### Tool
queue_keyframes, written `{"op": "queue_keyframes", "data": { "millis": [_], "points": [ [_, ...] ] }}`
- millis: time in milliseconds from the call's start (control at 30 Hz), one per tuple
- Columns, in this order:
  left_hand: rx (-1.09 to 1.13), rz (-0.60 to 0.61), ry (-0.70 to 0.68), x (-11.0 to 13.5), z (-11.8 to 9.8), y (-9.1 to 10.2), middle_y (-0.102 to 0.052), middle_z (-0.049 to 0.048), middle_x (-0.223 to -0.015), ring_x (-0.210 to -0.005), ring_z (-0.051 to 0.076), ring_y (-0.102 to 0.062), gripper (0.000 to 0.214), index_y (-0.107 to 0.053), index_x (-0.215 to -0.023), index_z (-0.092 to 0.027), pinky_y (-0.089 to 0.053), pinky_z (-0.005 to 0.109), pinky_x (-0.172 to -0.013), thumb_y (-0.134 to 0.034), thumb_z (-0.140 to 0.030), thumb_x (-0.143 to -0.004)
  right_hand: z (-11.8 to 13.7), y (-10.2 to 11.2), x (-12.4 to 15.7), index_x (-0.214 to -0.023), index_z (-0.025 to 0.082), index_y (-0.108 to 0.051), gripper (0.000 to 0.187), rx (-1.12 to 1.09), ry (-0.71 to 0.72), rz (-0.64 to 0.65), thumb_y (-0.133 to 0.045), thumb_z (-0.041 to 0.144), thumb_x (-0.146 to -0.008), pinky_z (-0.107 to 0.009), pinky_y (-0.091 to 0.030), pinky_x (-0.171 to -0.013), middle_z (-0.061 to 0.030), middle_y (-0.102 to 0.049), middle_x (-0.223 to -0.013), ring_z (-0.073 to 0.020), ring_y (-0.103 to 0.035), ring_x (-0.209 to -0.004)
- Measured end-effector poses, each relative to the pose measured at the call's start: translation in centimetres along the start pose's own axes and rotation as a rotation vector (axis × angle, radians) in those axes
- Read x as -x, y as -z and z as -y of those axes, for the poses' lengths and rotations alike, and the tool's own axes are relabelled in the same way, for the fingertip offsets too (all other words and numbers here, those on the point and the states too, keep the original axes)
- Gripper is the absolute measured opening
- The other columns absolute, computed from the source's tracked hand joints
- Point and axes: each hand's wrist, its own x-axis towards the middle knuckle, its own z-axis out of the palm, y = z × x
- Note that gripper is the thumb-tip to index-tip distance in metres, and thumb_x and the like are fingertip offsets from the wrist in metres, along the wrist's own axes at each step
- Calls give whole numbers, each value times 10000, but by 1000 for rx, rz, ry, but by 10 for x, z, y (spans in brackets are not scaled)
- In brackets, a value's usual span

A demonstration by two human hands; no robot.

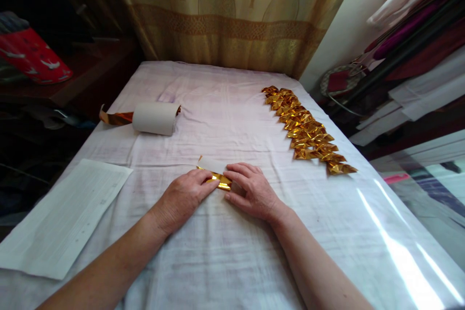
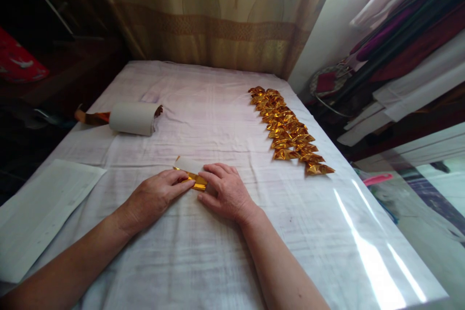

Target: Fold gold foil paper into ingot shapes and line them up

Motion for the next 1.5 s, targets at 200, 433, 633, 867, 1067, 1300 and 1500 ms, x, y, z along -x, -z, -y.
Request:
{"op": "queue_keyframes", "data": {
  "millis": [200,433,633,867,1067,1300,1500],
  "points": [
    [60,16,65,-1,-2,4,-665,6,-1079,-997,167,-588,271,-656,-1188,-271,-477,250,-822,-493,-228,-976,1,-1,1,-1186,296,-709,340,17,-16,37,-691,359,-852,-508,-401,-1033,-109,-590,-1351,-308,-491,-1273],
    [54,31,72,-2,-2,2,-670,5,-1052,-974,165,-591,236,-669,-1145,-266,-468,249,-801,-518,-228,-968,-4,3,5,-1107,342,-751,255,-38,-1,85,-696,340,-858,-522,-386,-1049,-78,-587,-1380,-314,-465,-1321],
    [93,45,91,-2,-2,3,-671,10,-1067,-990,170,-592,252,-673,-1157,-261,-474,264,-830,-490,-251,-984,-2,6,4,-1025,323,-780,190,-73,2,100,-676,311,-866,-517,-384,-1054,-83,-605,-1359,-309,-464,-1330],
    [139,77,89,-3,0,5,-675,7,-1107,-1048,180,-573,263,-688,-1161,-272,-461,277,-898,-498,-250,-982,7,6,-1,-1217,319,-699,339,24,9,154,-634,394,-893,-535,-345,-1061,-124,-499,-1462,-338,-399,-1373],
    [69,36,70,-3,-1,4,-688,25,-1062,-1003,182,-592,263,-688,-1149,-235,-502,303,-870,-475,-261,-996,12,9,-1,-1185,308,-714,300,120,79,148,-606,383,-916,-521,-376,-1030,-118,-549,-1415,-332,-450,-1332],
    [-19,16,18,-1,-2,2,-688,54,-1109,-1034,198,-605,271,-653,-1207,-218,-511,327,-888,-515,-218,-973,11,13,13,-1236,293,-683,340,160,110,144,-602,392,-921,-519,-388,-1034,-123,-554,-1416,-320,-473,-1319],
    [-63,41,-59,7,-7,5,-652,91,-1191,-1112,219,-582,354,-618,-1251,-186,-406,413,-1072,-499,-98,-929,7,14,30,-1272,287,-659,379,176,87,142,-599,410,-918,-529,-383,-1040,-139,-502,-1464,-329,-423,-1363]
  ]
}}
